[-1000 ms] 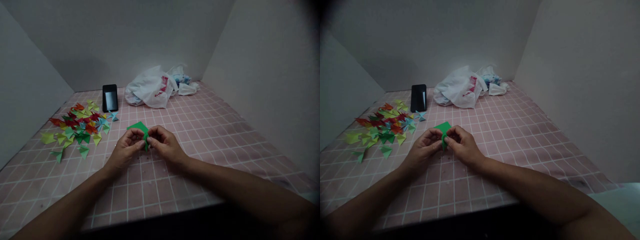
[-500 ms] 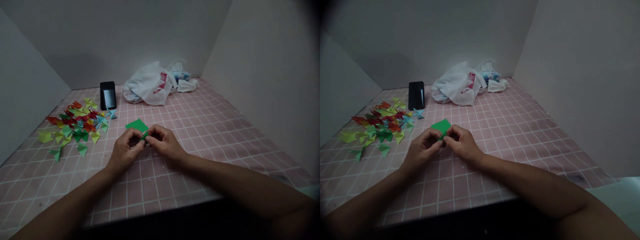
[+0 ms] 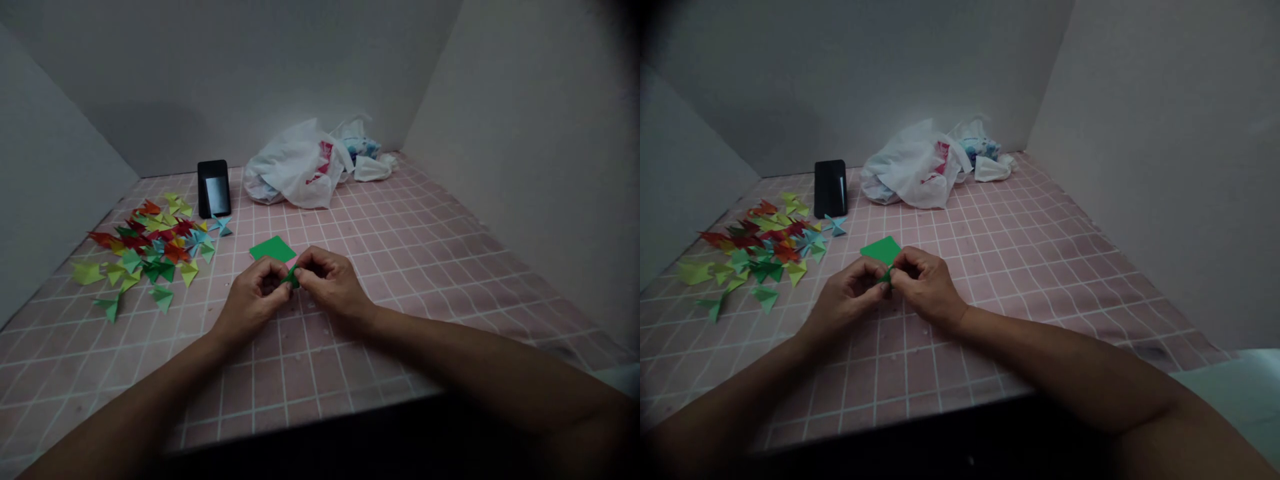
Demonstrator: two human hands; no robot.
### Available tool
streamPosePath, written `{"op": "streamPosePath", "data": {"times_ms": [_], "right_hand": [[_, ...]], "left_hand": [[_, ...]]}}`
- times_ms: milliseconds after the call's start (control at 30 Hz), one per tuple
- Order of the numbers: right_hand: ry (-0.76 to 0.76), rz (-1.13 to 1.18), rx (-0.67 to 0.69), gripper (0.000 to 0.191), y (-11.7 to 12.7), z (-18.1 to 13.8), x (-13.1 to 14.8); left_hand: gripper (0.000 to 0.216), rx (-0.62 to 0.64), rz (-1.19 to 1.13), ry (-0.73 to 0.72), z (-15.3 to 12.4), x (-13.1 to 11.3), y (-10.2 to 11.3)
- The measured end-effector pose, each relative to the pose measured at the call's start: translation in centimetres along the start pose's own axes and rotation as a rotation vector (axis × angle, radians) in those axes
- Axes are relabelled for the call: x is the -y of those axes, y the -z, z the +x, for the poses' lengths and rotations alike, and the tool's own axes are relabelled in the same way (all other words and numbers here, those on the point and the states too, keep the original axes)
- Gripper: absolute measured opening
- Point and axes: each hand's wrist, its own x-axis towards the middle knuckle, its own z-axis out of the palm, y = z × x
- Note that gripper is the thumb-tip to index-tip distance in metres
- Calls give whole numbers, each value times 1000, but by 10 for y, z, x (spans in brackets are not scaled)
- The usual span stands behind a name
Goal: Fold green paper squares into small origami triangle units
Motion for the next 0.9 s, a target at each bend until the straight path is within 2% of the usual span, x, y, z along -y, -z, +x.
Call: {"op": "streamPosePath", "data": {"times_ms": [200, 367, 633, 767, 900], "right_hand": [[38, 0, -9, 21, 1, 0, -1], [22, -54, 70, 12, -1, 1, -6], [11, -51, 78, 11, -2, 3, -10], [4, -101, 89, 7, -1, 3, -8], [99, -126, 49, 10, 1, 3, -4]], "left_hand": [[18, -64, -219, 155, 1, 2, 0], [21, -149, -367, 206, 1, 5, 0], [20, -154, -449, 235, 1, 7, 1], [19, -147, -578, 281, 3, 9, 0], [18, -127, -756, 321, 7, 9, 1]]}}
